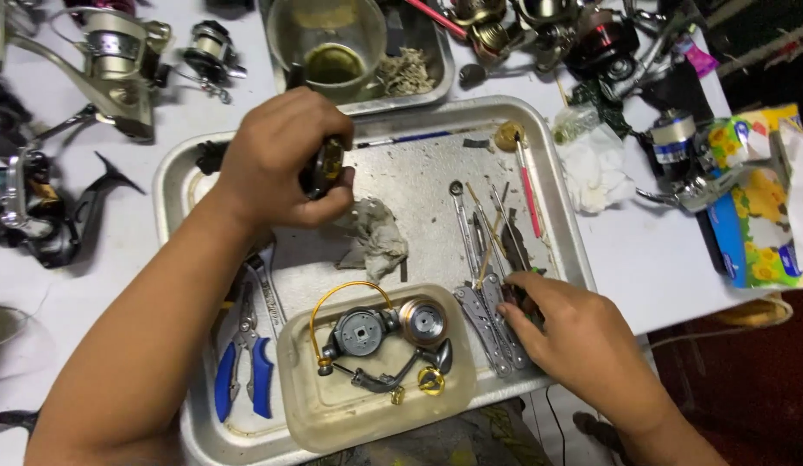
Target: The person disassembles a fishing reel, using a screwdriver to remove screws and a cloth to wipe parts. They manipulate the reel's internal components and handle various tools and small parts on a cluttered workbench.
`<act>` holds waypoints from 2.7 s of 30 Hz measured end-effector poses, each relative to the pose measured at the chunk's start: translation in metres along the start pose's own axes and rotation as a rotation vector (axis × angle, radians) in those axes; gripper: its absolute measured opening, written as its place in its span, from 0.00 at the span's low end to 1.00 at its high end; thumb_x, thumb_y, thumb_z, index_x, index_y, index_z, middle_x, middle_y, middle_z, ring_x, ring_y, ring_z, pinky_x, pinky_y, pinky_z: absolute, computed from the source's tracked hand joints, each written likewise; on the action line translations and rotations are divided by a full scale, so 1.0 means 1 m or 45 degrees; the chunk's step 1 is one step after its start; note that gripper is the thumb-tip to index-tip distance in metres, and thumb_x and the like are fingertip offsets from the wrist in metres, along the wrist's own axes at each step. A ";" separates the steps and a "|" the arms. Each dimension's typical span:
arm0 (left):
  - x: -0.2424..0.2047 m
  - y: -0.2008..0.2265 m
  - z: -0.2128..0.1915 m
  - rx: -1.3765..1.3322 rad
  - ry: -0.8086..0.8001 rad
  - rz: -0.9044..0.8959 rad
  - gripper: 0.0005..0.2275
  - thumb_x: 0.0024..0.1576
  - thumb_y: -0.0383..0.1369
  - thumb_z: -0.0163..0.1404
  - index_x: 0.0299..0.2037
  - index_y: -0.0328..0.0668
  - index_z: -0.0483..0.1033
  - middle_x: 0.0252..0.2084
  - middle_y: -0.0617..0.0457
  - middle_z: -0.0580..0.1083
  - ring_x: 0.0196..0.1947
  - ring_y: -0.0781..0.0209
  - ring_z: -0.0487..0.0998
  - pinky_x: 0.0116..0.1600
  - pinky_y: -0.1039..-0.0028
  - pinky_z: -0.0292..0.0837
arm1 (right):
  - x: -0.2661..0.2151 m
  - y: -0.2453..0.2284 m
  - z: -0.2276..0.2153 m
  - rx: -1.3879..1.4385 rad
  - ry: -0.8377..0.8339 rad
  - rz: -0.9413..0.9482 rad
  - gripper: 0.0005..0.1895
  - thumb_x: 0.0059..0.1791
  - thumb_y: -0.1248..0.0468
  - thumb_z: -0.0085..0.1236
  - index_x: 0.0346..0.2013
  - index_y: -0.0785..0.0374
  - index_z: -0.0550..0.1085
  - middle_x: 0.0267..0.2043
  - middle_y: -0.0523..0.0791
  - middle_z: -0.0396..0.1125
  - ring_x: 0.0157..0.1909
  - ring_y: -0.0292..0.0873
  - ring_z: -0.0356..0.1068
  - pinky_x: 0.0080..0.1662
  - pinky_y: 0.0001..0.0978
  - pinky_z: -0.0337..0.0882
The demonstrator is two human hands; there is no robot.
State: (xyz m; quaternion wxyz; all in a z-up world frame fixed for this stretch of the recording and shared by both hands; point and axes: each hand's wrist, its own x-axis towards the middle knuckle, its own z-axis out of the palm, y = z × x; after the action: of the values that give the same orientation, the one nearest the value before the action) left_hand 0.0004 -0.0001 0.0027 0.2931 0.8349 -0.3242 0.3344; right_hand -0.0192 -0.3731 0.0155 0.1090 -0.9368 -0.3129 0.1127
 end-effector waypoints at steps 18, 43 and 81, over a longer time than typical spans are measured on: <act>-0.002 -0.006 0.005 -0.038 0.070 -0.046 0.10 0.51 0.28 0.49 0.41 0.31 0.70 0.31 0.44 0.70 0.31 0.47 0.71 0.38 0.61 0.71 | -0.001 0.014 0.013 0.048 -0.264 0.402 0.23 0.47 0.52 0.59 0.57 0.39 0.72 0.36 0.35 0.79 0.38 0.35 0.80 0.48 0.32 0.79; -0.002 -0.005 0.003 -0.019 0.069 -0.093 0.10 0.50 0.26 0.52 0.40 0.29 0.71 0.32 0.43 0.71 0.31 0.47 0.71 0.37 0.61 0.69 | 0.001 0.004 0.001 0.149 -0.327 0.488 0.17 0.46 0.53 0.63 0.50 0.42 0.75 0.35 0.33 0.78 0.38 0.32 0.78 0.46 0.27 0.77; -0.005 -0.009 0.010 0.343 -0.064 -0.167 0.18 0.45 0.36 0.61 0.42 0.37 0.71 0.34 0.47 0.70 0.32 0.48 0.70 0.36 0.62 0.67 | 0.093 -0.044 -0.067 0.375 0.403 -0.493 0.14 0.51 0.70 0.55 0.50 0.69 0.80 0.34 0.48 0.72 0.29 0.36 0.70 0.35 0.26 0.67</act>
State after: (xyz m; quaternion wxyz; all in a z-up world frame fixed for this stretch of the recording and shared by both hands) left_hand 0.0079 -0.0002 -0.0099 0.1913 0.8942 -0.2286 0.3340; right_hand 0.0475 -0.2913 0.0780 0.3107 -0.8396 -0.4454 -0.0137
